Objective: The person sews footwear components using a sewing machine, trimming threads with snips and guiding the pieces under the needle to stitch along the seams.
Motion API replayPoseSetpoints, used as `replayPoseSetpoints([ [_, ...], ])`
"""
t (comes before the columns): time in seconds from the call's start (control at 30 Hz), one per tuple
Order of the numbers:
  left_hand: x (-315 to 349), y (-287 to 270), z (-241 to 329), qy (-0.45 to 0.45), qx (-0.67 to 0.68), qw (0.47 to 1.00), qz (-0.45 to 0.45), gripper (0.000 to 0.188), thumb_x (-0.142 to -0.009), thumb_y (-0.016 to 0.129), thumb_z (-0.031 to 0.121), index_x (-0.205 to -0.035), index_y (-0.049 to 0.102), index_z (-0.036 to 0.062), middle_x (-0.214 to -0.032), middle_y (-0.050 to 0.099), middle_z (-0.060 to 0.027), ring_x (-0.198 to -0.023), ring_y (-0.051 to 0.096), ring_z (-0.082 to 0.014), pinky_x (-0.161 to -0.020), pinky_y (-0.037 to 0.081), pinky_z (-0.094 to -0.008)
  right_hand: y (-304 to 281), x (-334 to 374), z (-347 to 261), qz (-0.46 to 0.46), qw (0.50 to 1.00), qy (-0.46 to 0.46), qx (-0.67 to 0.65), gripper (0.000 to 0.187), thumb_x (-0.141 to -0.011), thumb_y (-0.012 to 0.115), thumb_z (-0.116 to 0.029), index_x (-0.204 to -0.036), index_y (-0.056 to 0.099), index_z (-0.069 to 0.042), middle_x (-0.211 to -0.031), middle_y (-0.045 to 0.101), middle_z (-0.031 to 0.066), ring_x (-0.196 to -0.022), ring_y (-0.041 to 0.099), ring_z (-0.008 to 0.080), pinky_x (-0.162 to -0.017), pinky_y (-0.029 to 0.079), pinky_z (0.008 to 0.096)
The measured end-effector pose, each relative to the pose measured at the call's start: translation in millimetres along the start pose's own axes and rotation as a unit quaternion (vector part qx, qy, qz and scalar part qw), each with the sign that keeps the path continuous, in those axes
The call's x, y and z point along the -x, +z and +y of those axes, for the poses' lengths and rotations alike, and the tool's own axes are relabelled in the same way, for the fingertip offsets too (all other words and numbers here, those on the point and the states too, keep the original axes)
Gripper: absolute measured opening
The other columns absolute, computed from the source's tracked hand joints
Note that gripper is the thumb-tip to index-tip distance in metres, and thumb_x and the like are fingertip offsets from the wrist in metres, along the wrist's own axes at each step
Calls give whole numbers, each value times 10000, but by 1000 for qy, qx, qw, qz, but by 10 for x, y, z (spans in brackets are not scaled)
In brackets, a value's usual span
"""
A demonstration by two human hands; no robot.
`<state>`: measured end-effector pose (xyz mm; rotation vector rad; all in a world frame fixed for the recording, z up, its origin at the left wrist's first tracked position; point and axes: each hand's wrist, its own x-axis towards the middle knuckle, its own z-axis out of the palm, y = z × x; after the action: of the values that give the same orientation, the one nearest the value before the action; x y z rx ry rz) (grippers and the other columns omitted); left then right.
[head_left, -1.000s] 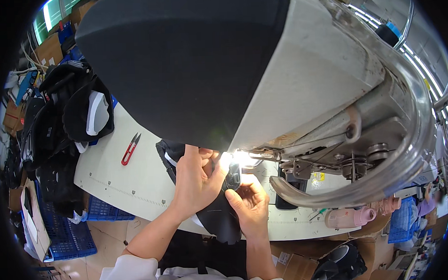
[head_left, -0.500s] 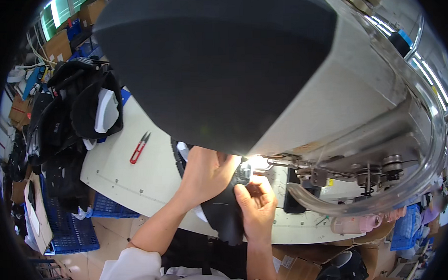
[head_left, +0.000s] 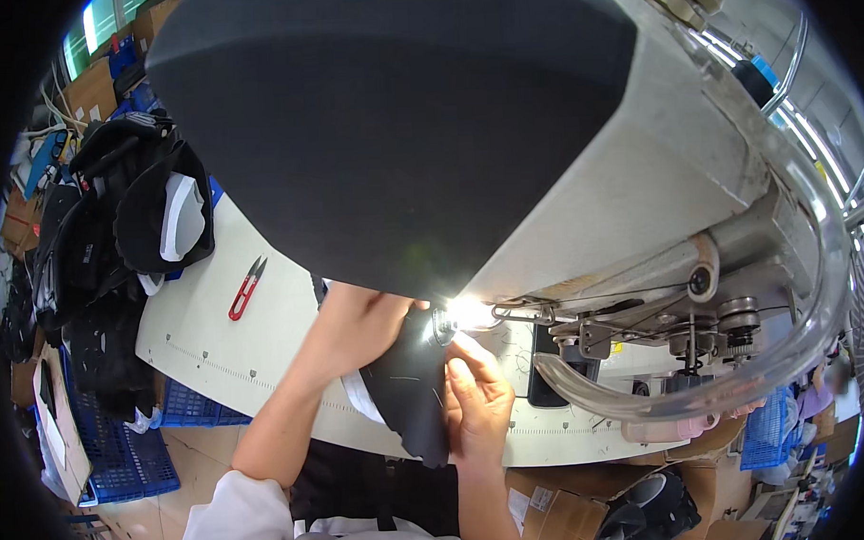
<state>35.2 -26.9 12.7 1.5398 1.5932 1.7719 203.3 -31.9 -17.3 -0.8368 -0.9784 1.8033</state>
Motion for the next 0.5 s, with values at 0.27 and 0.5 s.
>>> replayPoseSetpoints([
  [0.27,92,-34,694,-17,-27,997,-71,105,-814,651,-8,-831,548,-14,-624,472,6,-534,420,-60,-492,342,-251,-460,35,113,-209,966,153,20,697,-906,571,-612,-1212,572,14,-913,680,117,-726,650,123,-596,513,224],
  [0.5,247,143,495,30,-186,981,-42,312,-742,772,79,-849,481,44,-666,519,-36,-550,525,-177,-504,425,-323,-302,73,-718,-225,937,176,199,409,-920,682,-357,-1055,625,25,-860,637,26,-765,570,69,-676,476,238],
])
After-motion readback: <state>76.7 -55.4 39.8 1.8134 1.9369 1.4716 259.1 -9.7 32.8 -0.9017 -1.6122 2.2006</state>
